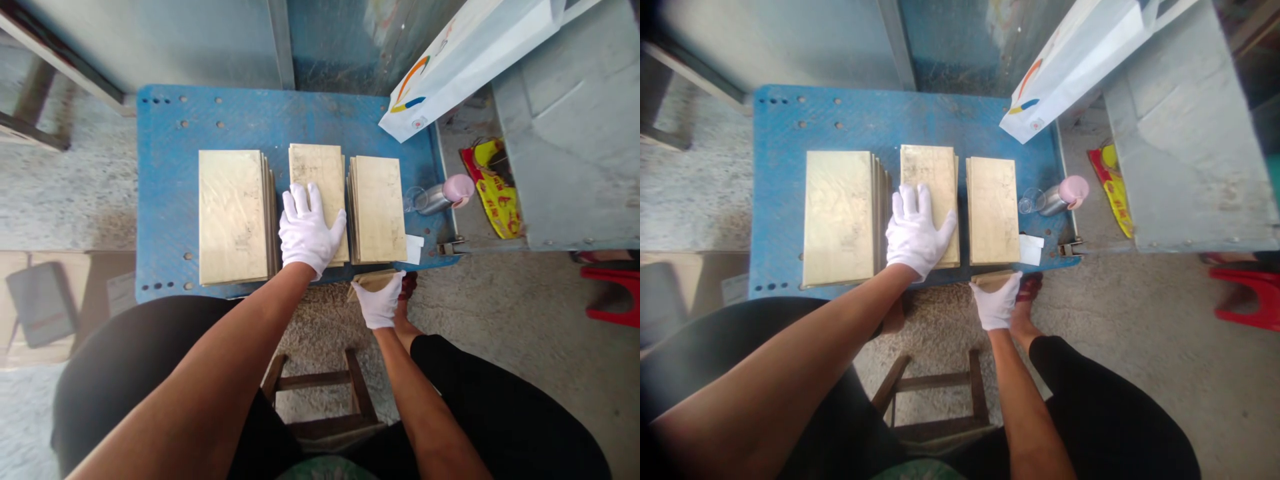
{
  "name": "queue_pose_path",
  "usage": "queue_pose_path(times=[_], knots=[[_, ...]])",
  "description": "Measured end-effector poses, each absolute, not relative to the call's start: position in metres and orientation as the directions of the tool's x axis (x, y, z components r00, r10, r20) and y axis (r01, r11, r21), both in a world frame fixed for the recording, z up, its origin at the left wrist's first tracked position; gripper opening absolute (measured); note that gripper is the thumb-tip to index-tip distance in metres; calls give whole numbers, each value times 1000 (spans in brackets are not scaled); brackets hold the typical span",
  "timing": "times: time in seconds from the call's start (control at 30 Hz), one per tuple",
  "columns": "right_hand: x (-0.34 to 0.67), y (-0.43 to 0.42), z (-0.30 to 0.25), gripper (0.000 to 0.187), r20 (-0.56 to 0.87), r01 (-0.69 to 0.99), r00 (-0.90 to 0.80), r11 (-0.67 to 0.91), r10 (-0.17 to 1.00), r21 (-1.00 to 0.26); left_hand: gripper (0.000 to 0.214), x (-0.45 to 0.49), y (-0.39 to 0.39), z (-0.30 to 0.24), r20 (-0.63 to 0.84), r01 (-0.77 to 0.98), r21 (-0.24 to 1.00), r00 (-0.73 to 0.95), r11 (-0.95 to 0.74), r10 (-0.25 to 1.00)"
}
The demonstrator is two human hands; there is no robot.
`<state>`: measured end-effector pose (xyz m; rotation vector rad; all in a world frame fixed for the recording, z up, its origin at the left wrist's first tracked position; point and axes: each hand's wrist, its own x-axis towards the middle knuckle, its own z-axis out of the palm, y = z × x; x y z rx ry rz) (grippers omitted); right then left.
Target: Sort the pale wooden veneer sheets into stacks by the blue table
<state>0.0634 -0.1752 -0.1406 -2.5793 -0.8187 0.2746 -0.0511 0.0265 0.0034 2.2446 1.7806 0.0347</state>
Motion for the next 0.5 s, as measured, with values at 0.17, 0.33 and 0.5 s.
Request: queue_pose_path(times=[0.17, 0.33, 0.5], knots=[[67, -178, -138, 135, -117, 463, 819, -768, 561, -442, 84, -51, 27, 2, -154, 948, 246, 246, -204, 957], [74, -177, -123, 122, -58, 531, 793, -736, 606, -421, 83, -50, 26, 2, -149, 946, 255, 241, -198, 959], [95, -174, -114, 104, -130, 572, 728, -701, 673, -427, 83, -51, 26, 4, -163, 944, 268, 240, -191, 957]])
